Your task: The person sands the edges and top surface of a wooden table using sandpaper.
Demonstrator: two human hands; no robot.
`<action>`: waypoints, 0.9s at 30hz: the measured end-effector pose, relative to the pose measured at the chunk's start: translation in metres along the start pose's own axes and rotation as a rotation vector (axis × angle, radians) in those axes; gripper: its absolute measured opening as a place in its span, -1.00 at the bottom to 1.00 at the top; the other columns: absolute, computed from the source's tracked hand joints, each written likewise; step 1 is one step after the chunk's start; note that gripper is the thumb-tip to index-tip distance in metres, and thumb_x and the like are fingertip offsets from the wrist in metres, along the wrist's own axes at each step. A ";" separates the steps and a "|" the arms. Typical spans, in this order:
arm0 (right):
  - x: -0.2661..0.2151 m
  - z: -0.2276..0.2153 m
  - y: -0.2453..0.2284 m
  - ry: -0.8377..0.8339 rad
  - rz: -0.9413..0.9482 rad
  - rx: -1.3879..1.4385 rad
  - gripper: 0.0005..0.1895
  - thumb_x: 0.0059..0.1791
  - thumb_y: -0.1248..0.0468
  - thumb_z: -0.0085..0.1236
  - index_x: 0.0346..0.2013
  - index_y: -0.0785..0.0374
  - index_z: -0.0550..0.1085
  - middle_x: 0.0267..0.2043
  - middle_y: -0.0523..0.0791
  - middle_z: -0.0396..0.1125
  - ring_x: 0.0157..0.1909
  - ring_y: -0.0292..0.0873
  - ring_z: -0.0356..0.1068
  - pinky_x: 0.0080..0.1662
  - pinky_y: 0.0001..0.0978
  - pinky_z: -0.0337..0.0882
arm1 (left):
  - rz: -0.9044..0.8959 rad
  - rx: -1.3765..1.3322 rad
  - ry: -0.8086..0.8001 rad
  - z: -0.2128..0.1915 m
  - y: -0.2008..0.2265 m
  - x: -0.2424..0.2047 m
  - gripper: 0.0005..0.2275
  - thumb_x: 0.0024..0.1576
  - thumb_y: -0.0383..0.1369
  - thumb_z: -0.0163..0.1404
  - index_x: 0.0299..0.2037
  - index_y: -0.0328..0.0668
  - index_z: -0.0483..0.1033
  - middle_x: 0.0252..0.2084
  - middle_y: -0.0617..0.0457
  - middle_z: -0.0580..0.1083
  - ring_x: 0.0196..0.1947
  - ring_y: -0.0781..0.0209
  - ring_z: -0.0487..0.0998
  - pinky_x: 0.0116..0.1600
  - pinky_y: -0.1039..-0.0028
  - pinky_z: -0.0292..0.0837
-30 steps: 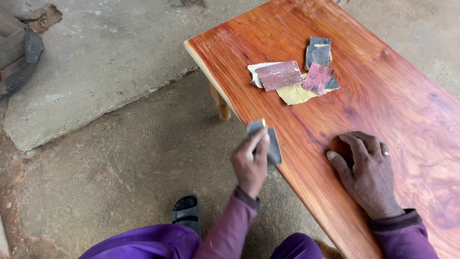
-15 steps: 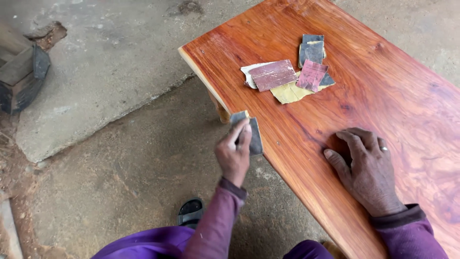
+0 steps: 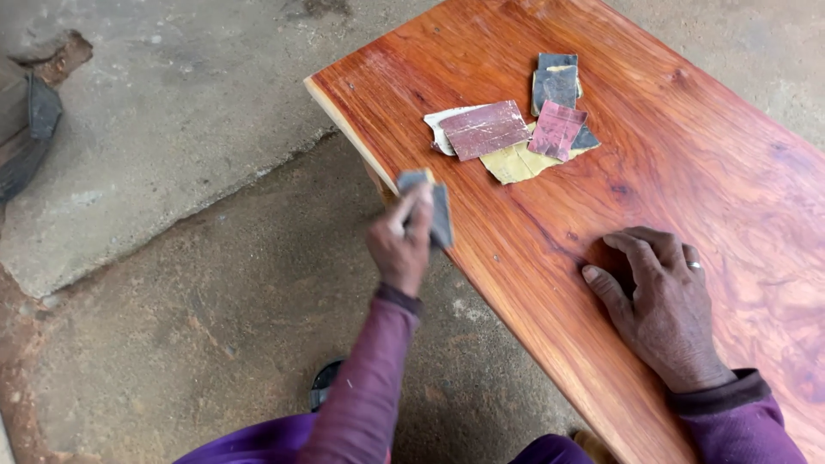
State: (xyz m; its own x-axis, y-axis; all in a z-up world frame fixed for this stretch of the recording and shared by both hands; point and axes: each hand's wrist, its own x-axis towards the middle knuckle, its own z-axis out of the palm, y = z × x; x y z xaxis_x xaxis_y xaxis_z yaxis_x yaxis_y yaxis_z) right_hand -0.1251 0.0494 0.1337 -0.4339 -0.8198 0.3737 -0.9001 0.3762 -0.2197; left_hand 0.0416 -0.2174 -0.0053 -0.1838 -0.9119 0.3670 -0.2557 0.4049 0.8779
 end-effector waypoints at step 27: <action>-0.001 0.000 0.001 -0.011 0.012 0.004 -0.54 -0.03 0.03 0.25 0.03 0.26 0.52 0.10 0.02 0.38 0.14 0.12 0.34 0.18 -0.04 0.33 | 0.001 -0.196 0.019 0.005 0.012 -0.022 -0.76 0.31 -0.28 -0.01 0.10 -0.13 0.58 -0.14 -0.08 0.65 -0.25 0.26 0.72 -0.22 0.41 0.73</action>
State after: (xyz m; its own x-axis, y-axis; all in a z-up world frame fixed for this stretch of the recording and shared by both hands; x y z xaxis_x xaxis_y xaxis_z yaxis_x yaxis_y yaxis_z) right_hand -0.1251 0.0506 0.1329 -0.4446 -0.8197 0.3612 -0.8944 0.3846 -0.2282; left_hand 0.0381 -0.1925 -0.0043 -0.1655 -0.9132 0.3725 -0.0653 0.3870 0.9197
